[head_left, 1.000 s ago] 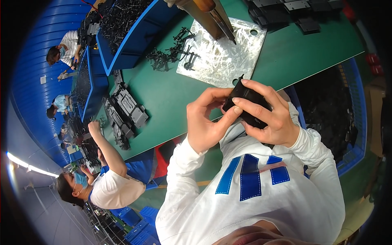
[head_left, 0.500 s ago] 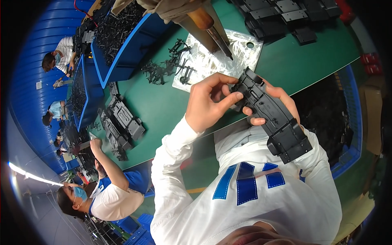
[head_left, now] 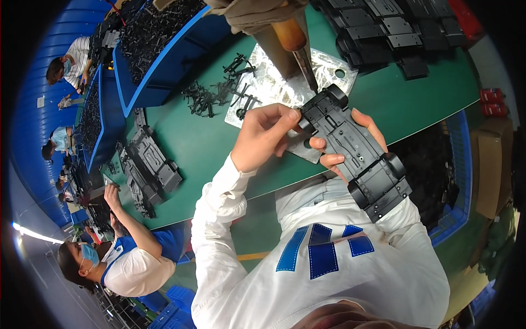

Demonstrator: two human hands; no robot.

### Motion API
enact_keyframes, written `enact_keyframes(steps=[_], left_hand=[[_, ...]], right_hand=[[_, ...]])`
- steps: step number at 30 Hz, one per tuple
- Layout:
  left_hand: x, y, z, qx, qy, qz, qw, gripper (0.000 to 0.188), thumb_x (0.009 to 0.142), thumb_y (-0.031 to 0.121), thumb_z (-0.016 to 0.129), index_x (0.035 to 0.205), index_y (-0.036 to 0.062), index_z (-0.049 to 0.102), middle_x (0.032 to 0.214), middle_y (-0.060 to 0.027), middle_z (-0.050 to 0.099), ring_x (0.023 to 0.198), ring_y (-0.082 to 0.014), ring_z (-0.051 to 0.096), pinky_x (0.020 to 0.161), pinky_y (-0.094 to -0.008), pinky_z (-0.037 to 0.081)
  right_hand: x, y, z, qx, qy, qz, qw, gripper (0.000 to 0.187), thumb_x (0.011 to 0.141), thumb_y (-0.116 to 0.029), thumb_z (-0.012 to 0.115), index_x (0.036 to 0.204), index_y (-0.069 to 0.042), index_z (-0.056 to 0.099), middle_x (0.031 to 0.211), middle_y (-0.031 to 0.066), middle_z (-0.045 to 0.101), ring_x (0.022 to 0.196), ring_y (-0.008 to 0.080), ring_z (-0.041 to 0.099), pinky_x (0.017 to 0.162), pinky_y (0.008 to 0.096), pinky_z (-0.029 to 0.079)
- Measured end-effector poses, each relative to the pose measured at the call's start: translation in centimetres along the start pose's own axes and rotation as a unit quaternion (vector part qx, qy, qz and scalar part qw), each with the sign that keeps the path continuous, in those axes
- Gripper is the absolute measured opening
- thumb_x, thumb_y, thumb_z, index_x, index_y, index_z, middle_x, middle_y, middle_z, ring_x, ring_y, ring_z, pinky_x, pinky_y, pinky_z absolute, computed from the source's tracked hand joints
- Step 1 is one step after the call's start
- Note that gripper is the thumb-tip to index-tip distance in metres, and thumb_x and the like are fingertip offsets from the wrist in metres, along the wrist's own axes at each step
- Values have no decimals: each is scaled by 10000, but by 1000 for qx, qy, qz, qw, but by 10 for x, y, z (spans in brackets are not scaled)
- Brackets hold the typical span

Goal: Assembling components of a toy truck chassis and attaching wheels using an automated screwdriver at a factory workstation.

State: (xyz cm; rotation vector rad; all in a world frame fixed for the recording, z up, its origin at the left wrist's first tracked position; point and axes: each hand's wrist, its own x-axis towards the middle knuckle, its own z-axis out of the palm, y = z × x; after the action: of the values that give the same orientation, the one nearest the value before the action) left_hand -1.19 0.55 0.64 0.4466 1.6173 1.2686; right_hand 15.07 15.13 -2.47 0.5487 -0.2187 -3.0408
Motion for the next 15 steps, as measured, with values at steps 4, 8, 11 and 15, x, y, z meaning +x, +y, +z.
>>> enact_keyframes(steps=[4,8,11,15], left_hand=[[2,-8,-2,-41,18,44,998,272,963,244,654,942,-27,655,752,-19,639,531,-46,450,473,-201,333],[1,-8,-1,-63,27,68,995,236,957,213,659,908,-17,646,704,18,579,545,-46,450,481,-205,332],[2,-10,0,-70,27,72,995,237,952,215,664,879,-9,636,704,17,580,551,-48,456,484,-206,337],[2,-12,0,-71,27,82,994,246,949,222,670,845,5,623,700,19,574,550,-49,459,488,-204,347]], right_hand=[[2,4,3,3,4,-9,1000,541,1002,-417,447,1352,-4,430,1211,168,532,960,285,460,549,305,456],[1,7,3,27,-16,13,999,549,1001,-427,456,1375,-27,425,1220,162,531,978,285,454,552,312,463],[0,9,2,39,-24,11,999,552,1001,-434,457,1379,-34,423,1210,158,532,982,288,451,551,317,466],[1,10,1,54,-32,11,998,551,1003,-434,452,1381,-34,422,1208,160,531,981,292,449,548,321,468]])
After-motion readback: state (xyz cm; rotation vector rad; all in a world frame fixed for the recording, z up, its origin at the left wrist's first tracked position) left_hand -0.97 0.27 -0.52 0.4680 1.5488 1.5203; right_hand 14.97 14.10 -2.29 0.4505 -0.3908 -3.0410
